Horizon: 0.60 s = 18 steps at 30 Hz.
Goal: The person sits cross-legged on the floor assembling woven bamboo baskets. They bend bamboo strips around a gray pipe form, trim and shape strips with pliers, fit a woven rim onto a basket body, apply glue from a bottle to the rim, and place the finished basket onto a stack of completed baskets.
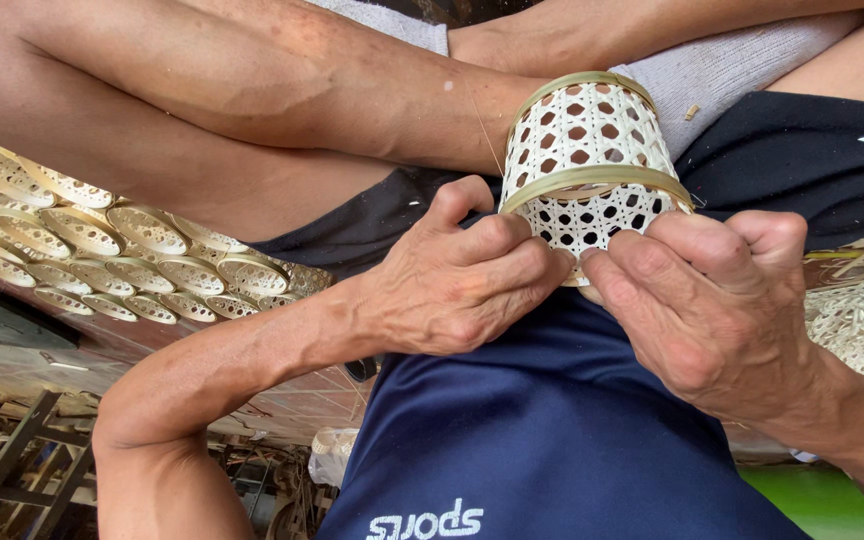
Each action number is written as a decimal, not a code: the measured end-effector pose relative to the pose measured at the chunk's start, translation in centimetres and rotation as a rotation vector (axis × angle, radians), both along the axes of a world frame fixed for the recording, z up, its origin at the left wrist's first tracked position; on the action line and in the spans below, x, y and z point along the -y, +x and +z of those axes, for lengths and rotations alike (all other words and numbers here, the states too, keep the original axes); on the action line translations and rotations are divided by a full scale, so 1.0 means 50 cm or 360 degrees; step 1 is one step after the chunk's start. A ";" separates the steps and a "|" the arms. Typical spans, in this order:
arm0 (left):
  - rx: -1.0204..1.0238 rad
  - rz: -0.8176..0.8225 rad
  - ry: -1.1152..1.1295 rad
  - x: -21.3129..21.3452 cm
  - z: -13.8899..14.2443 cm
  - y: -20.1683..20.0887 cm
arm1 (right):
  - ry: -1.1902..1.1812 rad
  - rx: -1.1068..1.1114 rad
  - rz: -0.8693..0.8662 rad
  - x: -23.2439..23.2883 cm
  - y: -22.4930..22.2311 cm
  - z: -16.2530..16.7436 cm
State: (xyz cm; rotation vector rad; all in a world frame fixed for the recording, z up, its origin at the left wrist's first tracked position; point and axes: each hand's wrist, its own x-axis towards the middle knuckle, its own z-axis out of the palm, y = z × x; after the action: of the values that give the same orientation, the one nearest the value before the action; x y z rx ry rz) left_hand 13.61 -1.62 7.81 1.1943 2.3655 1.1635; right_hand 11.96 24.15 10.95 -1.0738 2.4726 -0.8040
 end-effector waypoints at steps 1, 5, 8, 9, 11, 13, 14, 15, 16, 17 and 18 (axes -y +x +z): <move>-0.0043 -0.0017 0.0015 0.002 -0.003 -0.003 | -0.0003 -0.0004 0.0003 -0.003 0.002 -0.001; -0.0201 -0.0133 0.0165 0.016 -0.021 -0.020 | -0.0030 -0.0062 0.0016 -0.010 0.006 -0.010; -0.0270 -0.0205 0.0308 0.022 -0.037 -0.031 | -0.0094 -0.0040 -0.0004 -0.004 -0.004 -0.010; -0.0272 -0.0215 0.0317 0.023 -0.040 -0.033 | -0.0112 -0.0019 -0.0019 0.000 -0.010 -0.006; -0.0260 -0.0236 0.0322 0.025 -0.040 -0.034 | -0.0023 0.0029 0.0022 0.009 -0.028 0.016; -0.0258 -0.0287 0.0305 0.024 -0.034 -0.033 | 0.0189 0.0031 0.0141 0.021 -0.047 0.046; -0.0274 -0.0323 0.0289 0.024 -0.031 -0.033 | 0.0356 0.0023 0.0248 0.027 -0.056 0.063; -0.0289 -0.0360 0.0273 0.023 -0.025 -0.032 | 0.0534 0.0027 0.0347 0.036 -0.062 0.076; -0.0314 -0.0392 0.0266 0.021 -0.022 -0.032 | 0.0609 0.0102 0.0440 0.043 -0.069 0.083; -0.0340 -0.0411 0.0240 0.020 -0.018 -0.033 | 0.0668 0.0171 0.0547 0.050 -0.074 0.084; -0.0391 -0.0404 0.0237 0.020 -0.014 -0.033 | 0.0731 0.0230 0.0653 0.055 -0.078 0.084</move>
State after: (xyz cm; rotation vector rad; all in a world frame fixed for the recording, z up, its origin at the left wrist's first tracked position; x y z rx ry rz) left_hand 11.96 -2.62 7.09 1.7203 2.2344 1.1815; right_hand 8.09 21.40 15.13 -1.2272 2.0638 -0.1698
